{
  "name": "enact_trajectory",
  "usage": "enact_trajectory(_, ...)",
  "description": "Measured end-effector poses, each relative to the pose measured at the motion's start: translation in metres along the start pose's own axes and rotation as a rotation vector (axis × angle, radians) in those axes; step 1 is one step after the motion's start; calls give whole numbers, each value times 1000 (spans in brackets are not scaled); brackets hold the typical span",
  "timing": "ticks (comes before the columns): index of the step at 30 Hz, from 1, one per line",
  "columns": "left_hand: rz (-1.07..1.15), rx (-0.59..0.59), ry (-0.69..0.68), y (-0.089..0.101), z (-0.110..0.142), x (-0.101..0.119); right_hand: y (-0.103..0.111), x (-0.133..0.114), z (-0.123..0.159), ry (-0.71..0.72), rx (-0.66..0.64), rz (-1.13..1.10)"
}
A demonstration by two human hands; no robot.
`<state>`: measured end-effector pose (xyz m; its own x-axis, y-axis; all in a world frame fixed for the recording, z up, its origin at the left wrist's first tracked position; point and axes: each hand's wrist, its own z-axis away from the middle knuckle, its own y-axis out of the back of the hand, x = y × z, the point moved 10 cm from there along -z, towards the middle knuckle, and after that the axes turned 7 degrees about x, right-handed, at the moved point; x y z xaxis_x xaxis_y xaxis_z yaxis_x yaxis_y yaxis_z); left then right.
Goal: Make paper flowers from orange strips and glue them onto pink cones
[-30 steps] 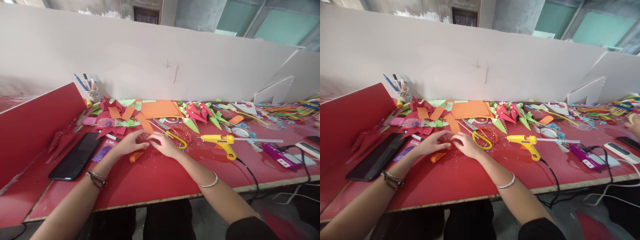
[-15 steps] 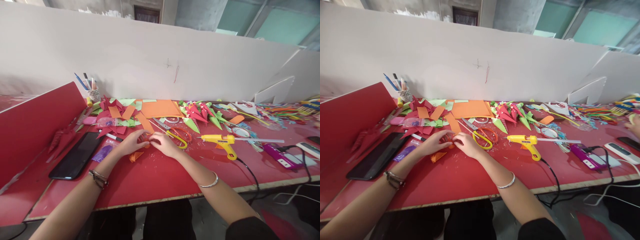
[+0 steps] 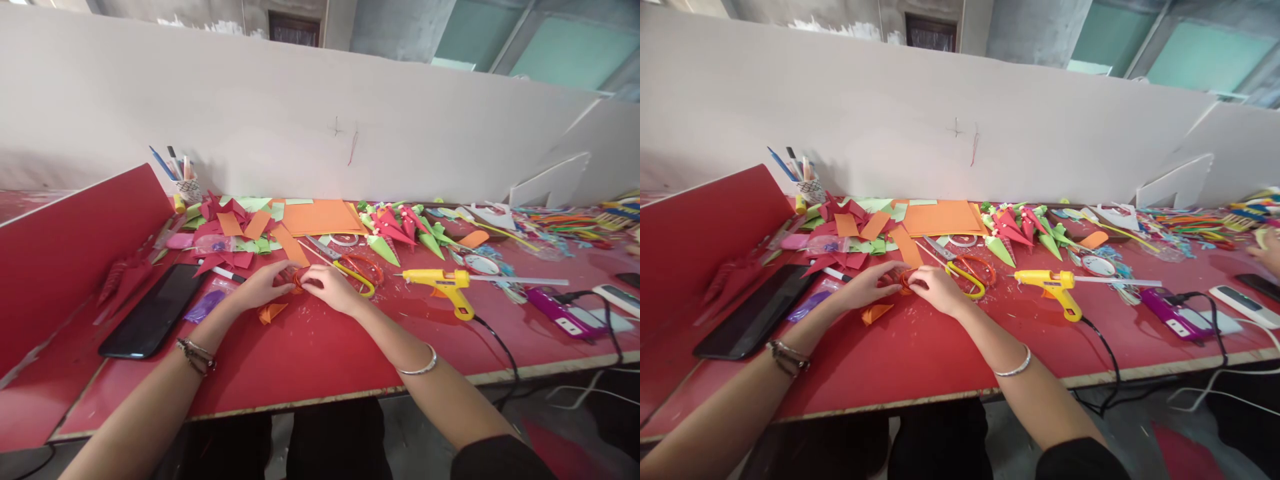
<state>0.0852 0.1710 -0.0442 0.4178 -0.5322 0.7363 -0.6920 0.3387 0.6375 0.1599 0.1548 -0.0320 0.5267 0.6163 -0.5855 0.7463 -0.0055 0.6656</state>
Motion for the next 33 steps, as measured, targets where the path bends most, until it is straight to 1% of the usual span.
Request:
enact_trajectory(7,-49,6,-3,3,1,1,1,4,1,-46,4,16)
enact_trajectory(15,-130,76,59,12,0,-19,0,7,2,-31,4,93)
enact_trajectory(23,-103,81,-2,9,-1,-4,-2,3,1,-18,-31,123)
enact_trajectory(28,-157,39,-11,5,-1,-7,-3,2,1,-13,-37,112)
enact_trajectory(33,-155,47,-10,7,-1,-8,-3,2,1,-13,-39,106)
